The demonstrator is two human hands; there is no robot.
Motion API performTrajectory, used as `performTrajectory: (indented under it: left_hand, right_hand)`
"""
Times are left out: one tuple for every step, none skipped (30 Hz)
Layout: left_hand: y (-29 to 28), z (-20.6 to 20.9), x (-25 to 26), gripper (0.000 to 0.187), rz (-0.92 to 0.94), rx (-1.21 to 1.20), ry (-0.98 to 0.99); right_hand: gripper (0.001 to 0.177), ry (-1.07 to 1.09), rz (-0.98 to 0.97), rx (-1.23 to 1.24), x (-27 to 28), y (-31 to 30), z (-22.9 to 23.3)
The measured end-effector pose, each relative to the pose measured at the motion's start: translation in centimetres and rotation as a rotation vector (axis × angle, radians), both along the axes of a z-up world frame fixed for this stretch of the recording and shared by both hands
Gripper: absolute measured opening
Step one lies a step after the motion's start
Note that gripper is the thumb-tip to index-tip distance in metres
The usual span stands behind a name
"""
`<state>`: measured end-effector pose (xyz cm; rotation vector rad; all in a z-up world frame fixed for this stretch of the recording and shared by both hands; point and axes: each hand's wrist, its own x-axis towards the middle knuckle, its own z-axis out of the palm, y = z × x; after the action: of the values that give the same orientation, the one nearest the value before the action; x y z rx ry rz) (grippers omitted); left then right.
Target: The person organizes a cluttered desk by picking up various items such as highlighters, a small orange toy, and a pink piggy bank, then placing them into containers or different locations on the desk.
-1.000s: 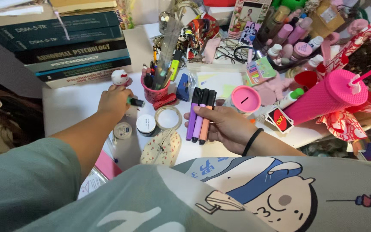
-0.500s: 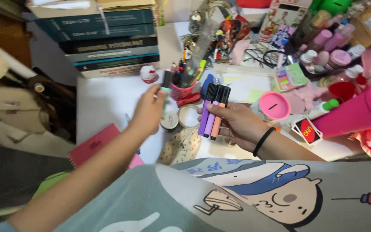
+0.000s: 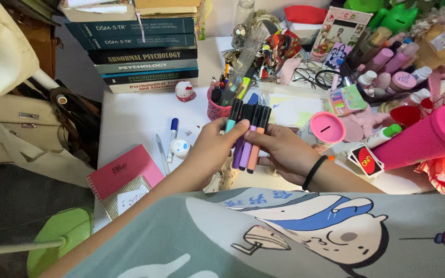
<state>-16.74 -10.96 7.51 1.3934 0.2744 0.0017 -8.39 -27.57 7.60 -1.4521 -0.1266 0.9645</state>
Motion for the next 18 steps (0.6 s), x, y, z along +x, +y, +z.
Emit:
performTrajectory:
  left_hand:
    - [0.0, 0.1, -0.1, 0.043, 0.000, -0.026, 0.006]
    - [-0.1, 0.1, -0.1, 0.041, 0.000, -0.049, 0.010]
    - [-0.1, 0.1, -0.2, 0.040, 0.001, -0.073, 0.015]
    - [-0.2, 0.1, -0.2, 0.039, -0.003, -0.091, 0.007]
    - [-0.3, 0.0, -0.2, 0.039, -0.006, -0.109, -0.001]
    - [-0.3, -0.1, -0.2, 0.038, -0.009, -0.126, -0.009]
    - [-0.3, -0.2, -0.2, 0.038, -0.003, -0.120, -0.013]
    - [-0.4, -0.4, -0.2, 0.037, 0.002, -0.115, -0.017]
    - [-0.4, -0.5, -0.3, 0.037, 0.007, -0.109, -0.021]
    - [-0.3, -0.6, -0.3, 0.035, 0.015, -0.109, -0.015]
    - [-0.3, -0.7, -0.3, 0.033, 0.022, -0.109, -0.009]
    - [-0.3, -0.8, -0.4, 0.032, 0.029, -0.110, -0.001]
    - [-0.5, -0.9, -0.5, 0.031, 0.043, -0.127, 0.006]
    - [-0.7, -1.0, -0.7, 0.030, 0.056, -0.144, 0.013]
    - [-1.0, -1.0, -0.8, 0.029, 0.069, -0.160, 0.019]
    - [-1.3, -1.0, -0.9, 0.033, 0.064, -0.143, 0.016]
    - [-1.7, -1.0, -1.0, 0.036, 0.059, -0.126, 0.013]
    - [-1.9, -0.9, -1.0, 0.039, 0.054, -0.108, 0.009]
  right_hand:
    - [0.028, -0.011, -0.009, -0.015, -0.2, -0.1, 0.2]
    - [0.028, -0.023, -0.017, -0.028, -0.5, -0.2, 0.3]
    - [0.028, -0.034, -0.026, -0.041, -0.7, -0.3, 0.4]
    - [0.028, -0.037, -0.025, -0.031, -0.9, -0.4, 0.5]
    - [0.028, -0.041, -0.024, -0.021, -1.0, -0.6, 0.6]
    - [0.029, -0.044, -0.022, -0.010, -1.0, -0.7, 0.6]
    - [0.029, -0.043, -0.029, -0.004, -1.0, -0.8, 0.6]
    - [0.029, -0.042, -0.036, 0.000, -1.0, -1.0, 0.5]
    - [0.029, -0.041, -0.043, 0.005, -0.9, -1.2, 0.5]
    - [0.030, -0.035, -0.040, 0.015, -0.9, -1.4, 0.5]
    - [0.030, -0.030, -0.037, 0.025, -1.0, -1.5, 0.4]
    - [0.031, -0.025, -0.033, 0.035, -1.0, -1.7, 0.4]
    - [0.030, -0.021, -0.040, 0.044, -1.2, -1.7, 0.4]
    - [0.029, -0.018, -0.046, 0.053, -1.4, -1.7, 0.4]
    - [0.029, -0.015, -0.053, 0.062, -1.5, -1.8, 0.4]
    - [0.028, -0.012, -0.052, 0.059, -1.6, -1.8, 0.4]
    - [0.028, -0.009, -0.050, 0.055, -1.7, -1.9, 0.4]
    - [0.027, -0.006, -0.049, 0.051, -1.8, -1.9, 0.3]
